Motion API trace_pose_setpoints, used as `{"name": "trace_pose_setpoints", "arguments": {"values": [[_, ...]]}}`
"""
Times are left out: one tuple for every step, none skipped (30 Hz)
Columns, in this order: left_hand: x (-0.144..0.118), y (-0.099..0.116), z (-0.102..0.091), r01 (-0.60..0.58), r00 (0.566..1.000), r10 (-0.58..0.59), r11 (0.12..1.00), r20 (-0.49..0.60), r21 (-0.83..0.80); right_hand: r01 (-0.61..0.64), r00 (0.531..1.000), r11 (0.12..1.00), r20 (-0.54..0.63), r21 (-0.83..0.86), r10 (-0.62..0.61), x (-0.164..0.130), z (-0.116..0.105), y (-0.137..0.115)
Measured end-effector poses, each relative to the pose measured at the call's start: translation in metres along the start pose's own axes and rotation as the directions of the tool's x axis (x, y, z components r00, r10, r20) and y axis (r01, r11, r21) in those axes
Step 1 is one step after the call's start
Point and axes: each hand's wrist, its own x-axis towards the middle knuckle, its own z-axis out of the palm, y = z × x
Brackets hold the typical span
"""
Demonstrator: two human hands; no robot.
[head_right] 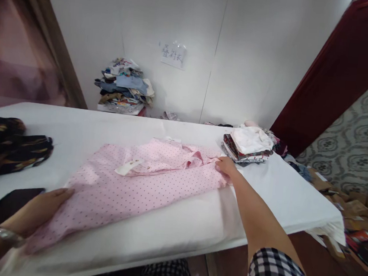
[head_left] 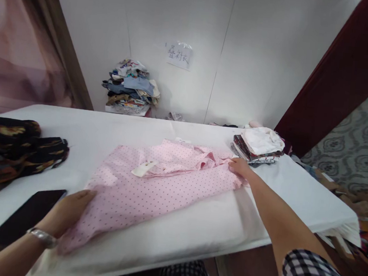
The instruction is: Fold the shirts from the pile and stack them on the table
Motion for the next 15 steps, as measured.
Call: {"name": "trace_pose_setpoints", "arguments": {"values": [[-0.002,0.004,0.001,0.014,0.999,-0.016,0.999,0.031,0.051,0.002,1.0,1.0,0.001,-0.005,-0.002,0.0,0.003,0.001],[-0.004,0.008,0.0,0.016,0.998,-0.023,0.995,0.061,0.102,0.004,1.0,1.0,-0.003,-0.009,-0.004,0.0,0.005,0.002],[-0.006,0.012,-0.001,0.008,0.996,-0.021,0.989,0.09,0.147,0.006,1.0,1.0,-0.013,-0.012,-0.006,-0.001,0.007,0.003],[-0.008,0.016,-0.002,-0.007,0.993,-0.014,0.984,0.114,0.179,0.009,1.0,1.0,-0.028,-0.013,-0.009,-0.001,0.008,0.004],[-0.01,0.02,-0.004,-0.015,0.992,-0.01,0.979,0.123,0.203,0.011,0.999,1.0,-0.047,-0.01,-0.012,-0.002,0.009,0.004],[-0.011,0.023,-0.005,-0.018,0.993,-0.009,0.976,0.122,0.218,0.013,0.997,1.0,-0.07,-0.003,-0.013,-0.002,0.009,0.005],[-0.012,0.026,-0.007,-0.014,0.994,-0.01,0.975,0.108,0.223,0.016,0.995,1.0,-0.093,0.002,-0.016,-0.003,0.01,0.005],[-0.013,0.028,-0.008,-0.007,0.996,-0.014,0.975,0.092,0.223,0.019,0.994,1.0,-0.112,0.002,-0.019,-0.003,0.01,0.005],[-0.012,0.03,-0.008,-0.003,0.997,-0.015,0.975,0.08,0.222,0.024,0.992,1.0,-0.121,-0.003,-0.024,-0.003,0.011,0.006],[-0.012,0.031,-0.008,-0.007,0.997,-0.01,0.975,0.077,0.223,0.028,0.992,1.0,-0.121,-0.011,-0.029,-0.003,0.011,0.007],[-0.01,0.032,-0.009,-0.016,0.996,-0.004,0.972,0.087,0.233,0.029,0.993,0.999,-0.115,-0.02,-0.031,-0.003,0.012,0.007],[-0.008,0.032,-0.01,-0.024,0.994,-0.004,0.967,0.109,0.254,0.033,0.993,0.999,-0.114,-0.026,-0.036,-0.004,0.013,0.008],[-0.006,0.031,-0.011,-0.026,0.992,-0.01,0.959,0.125,0.281,0.049,0.99,0.998,-0.13,-0.027,-0.052,-0.006,0.014,0.008],[-0.003,0.032,-0.013,-0.04,0.993,0.004,0.951,0.116,0.305,0.083,0.982,0.996,-0.169,-0.022,-0.086,-0.009,0.015,0.007],[0.0,0.033,-0.015,-0.055,0.996,0.027,0.944,0.089,0.326,0.138,0.963,0.99,-0.23,-0.018,-0.138,-0.014,0.016,0.005]]}}
